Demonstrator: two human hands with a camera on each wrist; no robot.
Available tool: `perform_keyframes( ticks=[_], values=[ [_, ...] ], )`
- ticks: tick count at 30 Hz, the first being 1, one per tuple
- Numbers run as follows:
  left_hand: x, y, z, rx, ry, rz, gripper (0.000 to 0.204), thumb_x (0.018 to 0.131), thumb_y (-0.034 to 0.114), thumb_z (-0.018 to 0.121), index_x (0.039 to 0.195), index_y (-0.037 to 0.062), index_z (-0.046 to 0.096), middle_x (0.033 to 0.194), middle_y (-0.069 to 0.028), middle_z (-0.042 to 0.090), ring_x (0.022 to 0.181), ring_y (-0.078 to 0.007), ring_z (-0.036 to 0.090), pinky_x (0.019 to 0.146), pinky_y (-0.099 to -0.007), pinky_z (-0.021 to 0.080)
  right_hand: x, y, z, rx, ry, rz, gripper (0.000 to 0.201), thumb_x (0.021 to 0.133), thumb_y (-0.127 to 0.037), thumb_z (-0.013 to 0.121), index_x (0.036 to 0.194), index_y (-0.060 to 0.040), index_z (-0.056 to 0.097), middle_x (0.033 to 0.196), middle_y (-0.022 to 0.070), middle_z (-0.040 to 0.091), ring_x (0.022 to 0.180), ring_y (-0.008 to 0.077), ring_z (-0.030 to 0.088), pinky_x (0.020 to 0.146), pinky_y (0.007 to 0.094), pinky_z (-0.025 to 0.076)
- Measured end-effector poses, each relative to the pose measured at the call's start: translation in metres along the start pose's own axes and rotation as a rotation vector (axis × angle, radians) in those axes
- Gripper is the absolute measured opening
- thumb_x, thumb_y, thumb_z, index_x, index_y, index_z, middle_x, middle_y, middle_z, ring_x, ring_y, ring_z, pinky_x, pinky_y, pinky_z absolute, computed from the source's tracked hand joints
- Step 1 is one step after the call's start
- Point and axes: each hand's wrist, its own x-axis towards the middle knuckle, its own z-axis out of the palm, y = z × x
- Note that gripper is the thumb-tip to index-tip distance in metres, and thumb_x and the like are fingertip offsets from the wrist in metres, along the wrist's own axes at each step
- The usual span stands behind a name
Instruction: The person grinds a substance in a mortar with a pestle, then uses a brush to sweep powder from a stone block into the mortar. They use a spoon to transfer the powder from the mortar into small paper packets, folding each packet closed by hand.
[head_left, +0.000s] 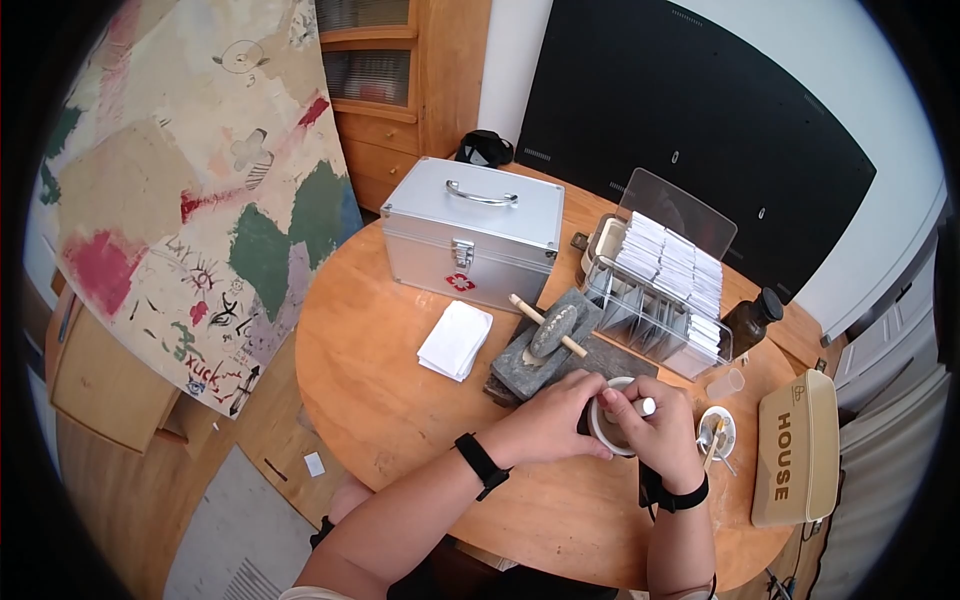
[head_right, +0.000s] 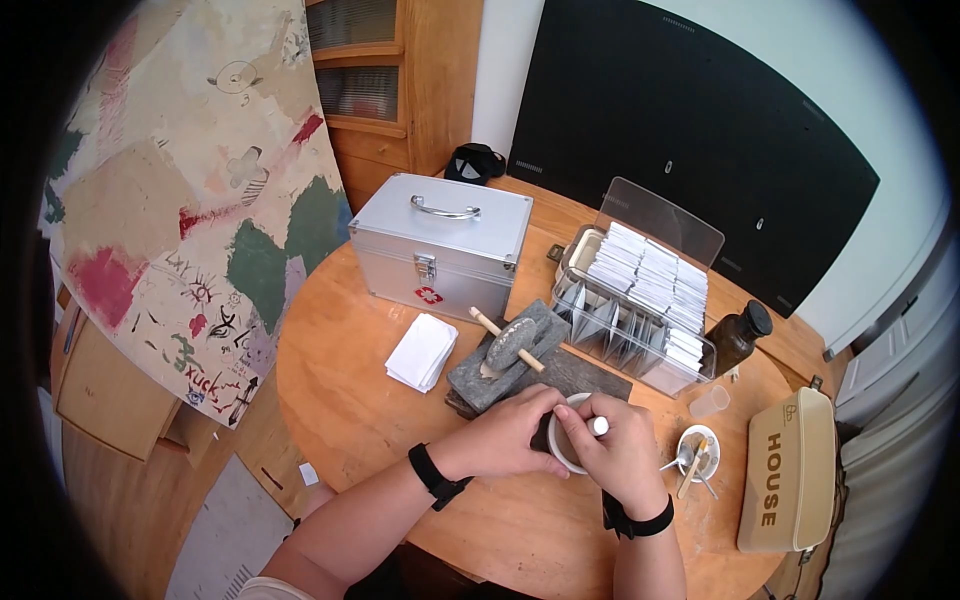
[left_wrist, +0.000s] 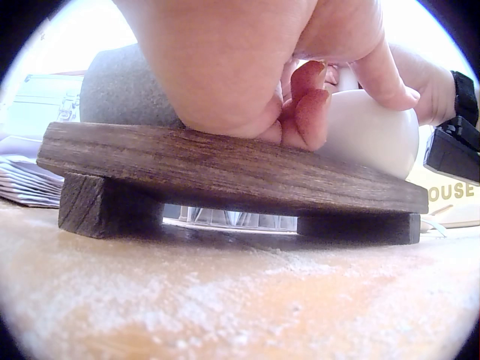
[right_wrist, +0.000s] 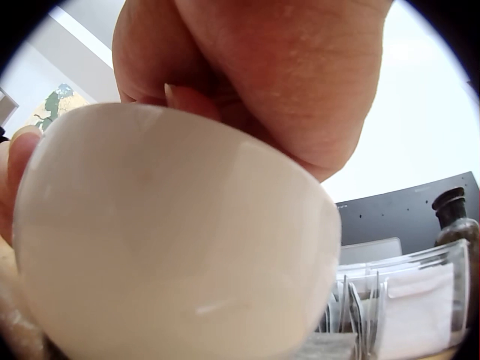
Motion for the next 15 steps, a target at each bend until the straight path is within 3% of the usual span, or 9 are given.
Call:
perform_keyframes(
  ticks=[15],
  values=[
    [-0.0001, 0.0019, -0.0009, 0.0, 0.004, 0.0, 0.071, 0.07, 0.029, 0.097, 0.118, 0.0022, 0.053, 0.123, -0.0192, 0.058, 0.118, -0.0401, 0.059, 0.099, -0.0454, 0.05, 0.0001, -0.0029, -0.0003, -0.023, -0.013, 0.0, 0.024, 0.092, -0.019, 0.08, 0.08, 0.0007, 0.072, 0.07, 0.0151, 0.07, 0.06, 0.0235, 0.068, 0.057, 0.0328, 0.051]
  ],
)
